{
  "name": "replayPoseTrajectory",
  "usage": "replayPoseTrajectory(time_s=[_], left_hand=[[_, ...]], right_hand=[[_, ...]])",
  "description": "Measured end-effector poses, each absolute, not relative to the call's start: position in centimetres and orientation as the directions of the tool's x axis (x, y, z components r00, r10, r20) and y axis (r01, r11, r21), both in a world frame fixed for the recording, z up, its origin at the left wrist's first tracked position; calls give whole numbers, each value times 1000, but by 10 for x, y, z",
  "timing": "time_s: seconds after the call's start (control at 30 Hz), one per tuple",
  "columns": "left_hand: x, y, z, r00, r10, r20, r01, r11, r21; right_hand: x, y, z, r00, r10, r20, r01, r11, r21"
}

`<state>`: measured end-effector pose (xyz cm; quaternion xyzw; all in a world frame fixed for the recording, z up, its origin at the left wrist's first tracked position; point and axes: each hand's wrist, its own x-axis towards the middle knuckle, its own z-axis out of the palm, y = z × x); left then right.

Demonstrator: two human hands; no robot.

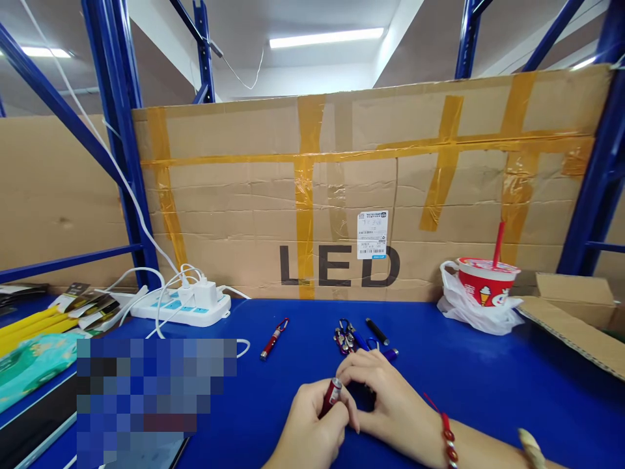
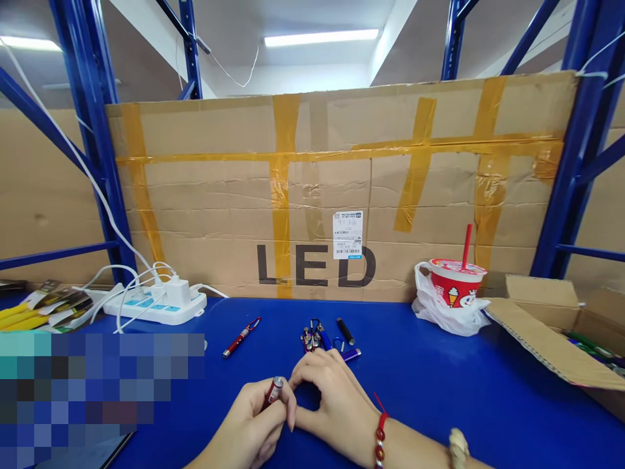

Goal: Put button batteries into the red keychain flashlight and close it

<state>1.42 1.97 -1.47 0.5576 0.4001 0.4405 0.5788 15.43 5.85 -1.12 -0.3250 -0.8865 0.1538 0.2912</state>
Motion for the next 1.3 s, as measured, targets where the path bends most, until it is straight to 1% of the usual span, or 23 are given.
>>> replayPoseTrajectory(time_s=[0.07, 0.27, 0.37, 0.5, 0.6, 0.7, 0.77, 0.9, 1.03, 1.2, 1.3], left_hand=[[14, 18, -15, 332, 943, 14, -71, 10, 997], [12, 18, -13, 403, 915, 11, 7, -15, 1000], [11, 21, -13, 410, 912, -2, -20, 12, 1000], [11, 22, -14, 410, 912, 18, -47, 1, 999], [13, 21, -12, 395, 919, 9, -78, 24, 997], [16, 19, -8, 346, 936, -70, -117, 117, 986], [17, 18, -5, 306, 947, -100, -142, 150, 978], [17, 16, -5, 280, 959, -47, -176, 100, 979], [17, 15, -7, 273, 962, 6, -213, 55, 975], [17, 13, -6, 248, 969, 0, -223, 57, 973], [16, 12, -5, 241, 971, -3, -231, 61, 971]], right_hand=[[154, 56, -10, -602, 682, 416, 503, 728, -466], [155, 56, -10, -629, 677, 382, 509, 730, -456], [154, 59, -11, -633, 675, 380, 492, 729, -476], [155, 59, -13, -671, 650, 357, 460, 742, -487], [156, 59, -13, -683, 641, 350, 449, 747, -490], [157, 58, -12, -696, 632, 341, 455, 755, -472], [156, 55, -9, -701, 628, 339, 470, 764, -443], [152, 48, -4, -671, 653, 351, 531, 754, -387], [150, 47, -5, -663, 666, 343, 548, 743, -384], [151, 51, -12, -672, 656, 342, 528, 749, -399], [151, 51, -13, -668, 671, 323, 544, 736, -404]])
